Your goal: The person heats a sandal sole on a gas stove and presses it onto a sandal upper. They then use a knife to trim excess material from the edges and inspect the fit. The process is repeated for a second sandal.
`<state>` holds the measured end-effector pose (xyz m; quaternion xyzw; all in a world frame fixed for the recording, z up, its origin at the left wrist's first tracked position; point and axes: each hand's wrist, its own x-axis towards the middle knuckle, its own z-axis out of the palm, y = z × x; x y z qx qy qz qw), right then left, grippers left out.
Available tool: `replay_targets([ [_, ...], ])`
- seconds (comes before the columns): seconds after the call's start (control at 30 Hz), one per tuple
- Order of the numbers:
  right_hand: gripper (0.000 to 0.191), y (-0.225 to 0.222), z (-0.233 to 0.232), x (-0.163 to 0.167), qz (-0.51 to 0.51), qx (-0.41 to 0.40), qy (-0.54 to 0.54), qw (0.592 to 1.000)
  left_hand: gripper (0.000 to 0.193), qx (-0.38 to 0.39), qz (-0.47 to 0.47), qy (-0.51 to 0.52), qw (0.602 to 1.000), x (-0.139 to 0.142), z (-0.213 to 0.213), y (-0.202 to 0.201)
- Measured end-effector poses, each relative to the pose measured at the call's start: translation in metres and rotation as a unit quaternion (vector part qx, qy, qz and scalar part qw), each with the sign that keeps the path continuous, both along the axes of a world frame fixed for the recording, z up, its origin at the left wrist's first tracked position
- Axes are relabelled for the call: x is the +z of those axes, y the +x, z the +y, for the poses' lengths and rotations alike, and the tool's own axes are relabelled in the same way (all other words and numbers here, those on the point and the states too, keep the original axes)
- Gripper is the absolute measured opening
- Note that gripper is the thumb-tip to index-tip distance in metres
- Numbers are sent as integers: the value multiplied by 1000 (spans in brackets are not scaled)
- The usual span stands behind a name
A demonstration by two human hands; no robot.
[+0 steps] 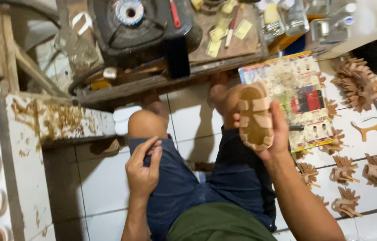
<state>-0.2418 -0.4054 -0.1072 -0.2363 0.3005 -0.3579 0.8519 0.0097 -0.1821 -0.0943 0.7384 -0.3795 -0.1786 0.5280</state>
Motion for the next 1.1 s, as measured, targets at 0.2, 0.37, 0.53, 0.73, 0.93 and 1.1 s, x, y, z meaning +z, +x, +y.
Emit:
replay_targets([
  [0.2, 71, 4, 2, 12, -5, 16, -9, 1000, 24, 11, -5, -13, 1000, 1, -9, -3],
  [0.37, 70, 2, 3, 14, 8, 3, -2, 1000, 23, 18, -20, -12, 1000, -1, -11, -2],
  [0.53, 67, -43, -9, -14, -41, -58, -8, 997, 20, 29, -47, -10, 998, -32, -9, 1],
  [0.73, 50, -145, 38, -51, 169, -167, 34, 971, 25, 152, 130, -127, 972, -86, 13, 39],
  [0.93, 50, -199, 149, -88, 370, -196, 174, 891, 27, 167, 281, 225, 918, -199, 113, 4],
  [1.1, 51, -143, 133, -114, 384, -193, 221, 875, 29, 58, 307, 362, 878, -220, 133, -13],
])
